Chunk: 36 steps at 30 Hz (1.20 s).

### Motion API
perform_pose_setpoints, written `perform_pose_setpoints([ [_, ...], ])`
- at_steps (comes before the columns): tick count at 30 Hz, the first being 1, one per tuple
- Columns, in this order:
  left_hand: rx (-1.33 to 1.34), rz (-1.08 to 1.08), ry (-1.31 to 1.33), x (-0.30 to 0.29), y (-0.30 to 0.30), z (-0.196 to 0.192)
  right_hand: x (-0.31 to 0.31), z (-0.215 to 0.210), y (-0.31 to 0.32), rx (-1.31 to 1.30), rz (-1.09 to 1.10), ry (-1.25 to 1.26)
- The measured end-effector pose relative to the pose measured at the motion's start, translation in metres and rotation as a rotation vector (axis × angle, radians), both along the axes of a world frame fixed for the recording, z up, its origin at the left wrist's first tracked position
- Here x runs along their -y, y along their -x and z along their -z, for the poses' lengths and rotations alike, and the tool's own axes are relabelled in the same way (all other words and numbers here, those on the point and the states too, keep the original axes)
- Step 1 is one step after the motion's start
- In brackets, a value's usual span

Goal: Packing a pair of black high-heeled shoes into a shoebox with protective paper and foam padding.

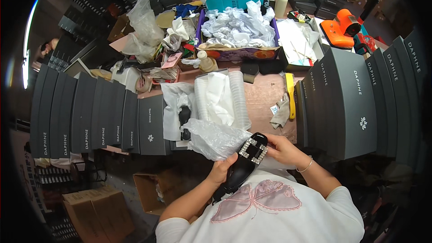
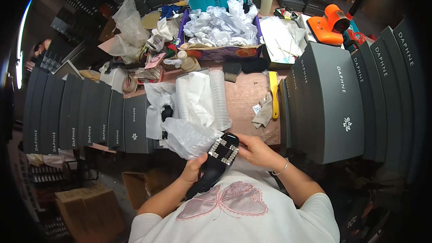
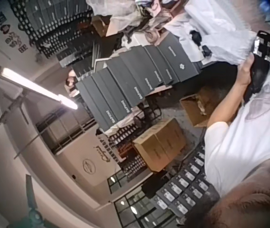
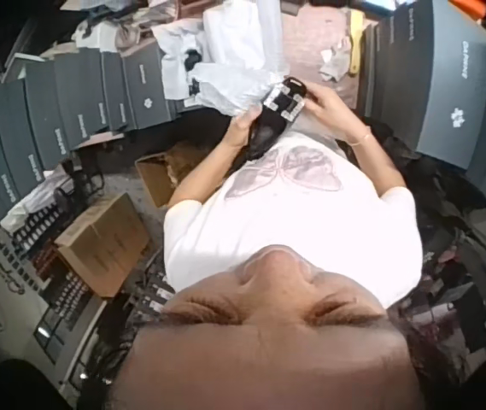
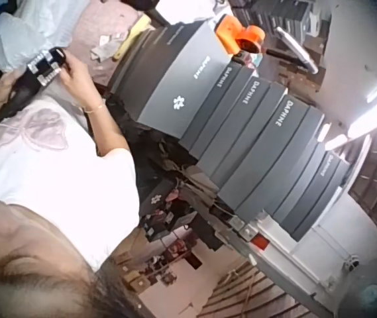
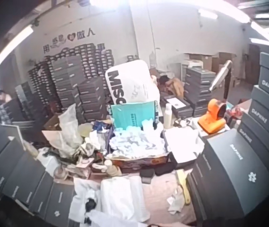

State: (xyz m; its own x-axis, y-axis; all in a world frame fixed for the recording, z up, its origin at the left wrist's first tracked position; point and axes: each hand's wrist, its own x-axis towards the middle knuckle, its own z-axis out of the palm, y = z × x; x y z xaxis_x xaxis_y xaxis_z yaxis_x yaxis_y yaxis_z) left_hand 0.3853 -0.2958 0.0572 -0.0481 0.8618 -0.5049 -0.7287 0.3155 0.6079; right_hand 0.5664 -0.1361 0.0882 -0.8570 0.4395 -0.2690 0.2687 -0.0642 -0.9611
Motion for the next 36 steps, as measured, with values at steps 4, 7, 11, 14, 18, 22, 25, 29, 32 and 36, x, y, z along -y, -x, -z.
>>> perform_pose_setpoints([
  [4, -0.092, -0.034, -0.19, 0.002, 0.021, 0.008, 0.001, 0.011, 0.02, -0.022, 0.121, 0.089],
  [7, -0.117, -0.014, -0.274, -0.005, 0.051, 0.002, 0.006, 0.003, 0.05, -0.042, 0.163, 0.056],
  [11, -0.273, 0.086, -0.192, -0.003, 0.094, 0.005, 0.007, -0.002, 0.084, 0.008, 0.202, 0.078],
  [14, -0.4, 0.107, -0.208, 0.001, 0.119, 0.018, 0.003, 0.01, 0.11, 0.042, 0.182, -0.041],
  [18, -0.363, 0.084, -0.226, -0.001, 0.14, 0.015, 0.005, -0.008, 0.137, 0.092, 0.197, -0.239],
  [22, -0.267, 0.193, -0.1, -0.001, 0.156, 0.018, -0.006, -0.011, 0.147, 0.115, 0.158, -0.249],
  [25, -0.471, 0.307, -0.126, -0.003, 0.161, 0.051, -0.026, -0.004, 0.147, 0.177, 0.035, -0.314],
  [29, -0.872, 0.269, -0.168, -0.01, 0.154, 0.044, -0.077, -0.01, 0.153, 0.01, -0.217, -0.426],
  [32, -0.923, 0.308, -0.132, -0.024, 0.145, 0.032, -0.093, -0.022, 0.187, -0.1, -0.408, -0.254],
  [36, -0.961, 0.113, -0.338, -0.045, 0.139, 0.033, -0.088, -0.035, 0.208, -0.23, -0.546, -0.476],
])
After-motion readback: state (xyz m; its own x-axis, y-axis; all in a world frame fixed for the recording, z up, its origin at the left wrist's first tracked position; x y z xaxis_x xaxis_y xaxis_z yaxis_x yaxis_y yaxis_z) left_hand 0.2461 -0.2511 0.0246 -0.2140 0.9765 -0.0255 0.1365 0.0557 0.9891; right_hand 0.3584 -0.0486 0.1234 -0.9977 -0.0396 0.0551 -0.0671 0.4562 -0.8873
